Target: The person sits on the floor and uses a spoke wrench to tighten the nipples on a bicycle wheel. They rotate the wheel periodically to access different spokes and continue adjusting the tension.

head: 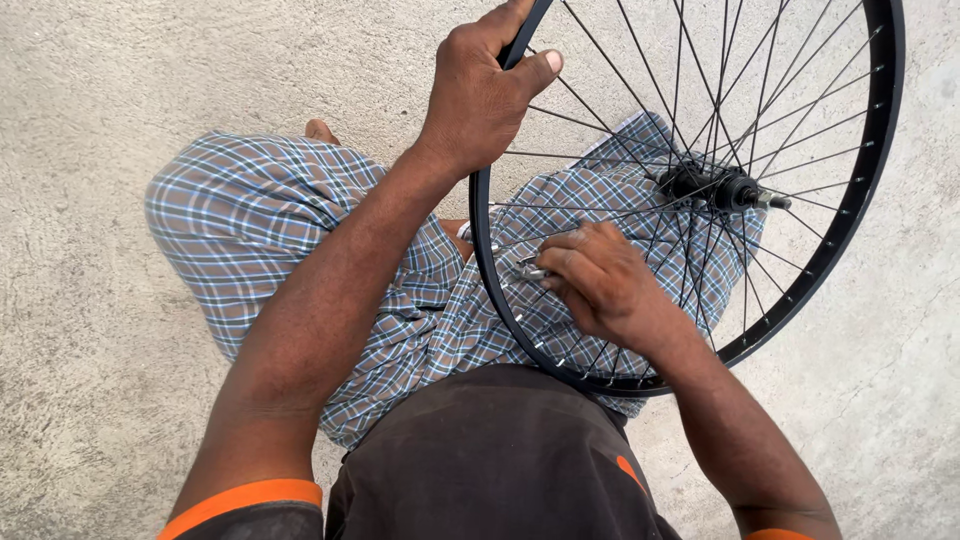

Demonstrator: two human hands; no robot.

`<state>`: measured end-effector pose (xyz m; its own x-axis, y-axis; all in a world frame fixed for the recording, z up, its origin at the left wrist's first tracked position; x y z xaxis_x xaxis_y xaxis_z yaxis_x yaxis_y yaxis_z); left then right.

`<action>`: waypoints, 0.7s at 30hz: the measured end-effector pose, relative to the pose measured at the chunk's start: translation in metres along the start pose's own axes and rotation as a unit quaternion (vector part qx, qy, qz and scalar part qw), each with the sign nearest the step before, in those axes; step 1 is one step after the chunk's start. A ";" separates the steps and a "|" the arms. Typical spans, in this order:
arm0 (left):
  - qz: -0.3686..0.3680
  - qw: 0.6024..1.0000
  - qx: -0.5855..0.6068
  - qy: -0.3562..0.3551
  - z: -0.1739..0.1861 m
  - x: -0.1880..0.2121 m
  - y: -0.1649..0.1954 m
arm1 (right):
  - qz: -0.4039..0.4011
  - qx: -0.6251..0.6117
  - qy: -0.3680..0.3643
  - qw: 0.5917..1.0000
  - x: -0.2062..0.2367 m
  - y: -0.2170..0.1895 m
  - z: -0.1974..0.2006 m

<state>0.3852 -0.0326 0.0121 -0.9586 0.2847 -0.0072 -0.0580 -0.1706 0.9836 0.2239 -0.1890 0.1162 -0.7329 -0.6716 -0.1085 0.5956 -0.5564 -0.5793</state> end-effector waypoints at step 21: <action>0.023 0.998 -0.057 -0.007 0.007 -0.001 0.003 | -0.097 -0.056 0.028 0.993 -0.036 0.000 -0.017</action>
<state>0.3880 -0.0266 0.0165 -0.9568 0.2879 0.0415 -0.0458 -0.2899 0.9560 0.2445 -0.1567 0.1069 -0.8496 -0.5266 -0.0296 0.4035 -0.6129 -0.6793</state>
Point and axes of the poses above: each hand's wrist, its own x-axis away from the middle knuckle, its own z-axis out of the back of the hand, y = z × x, the point moved 2 cm from there along -x, towards the middle knuckle, and after that the axes turned 10 degrees about z, right-handed, at the moved point
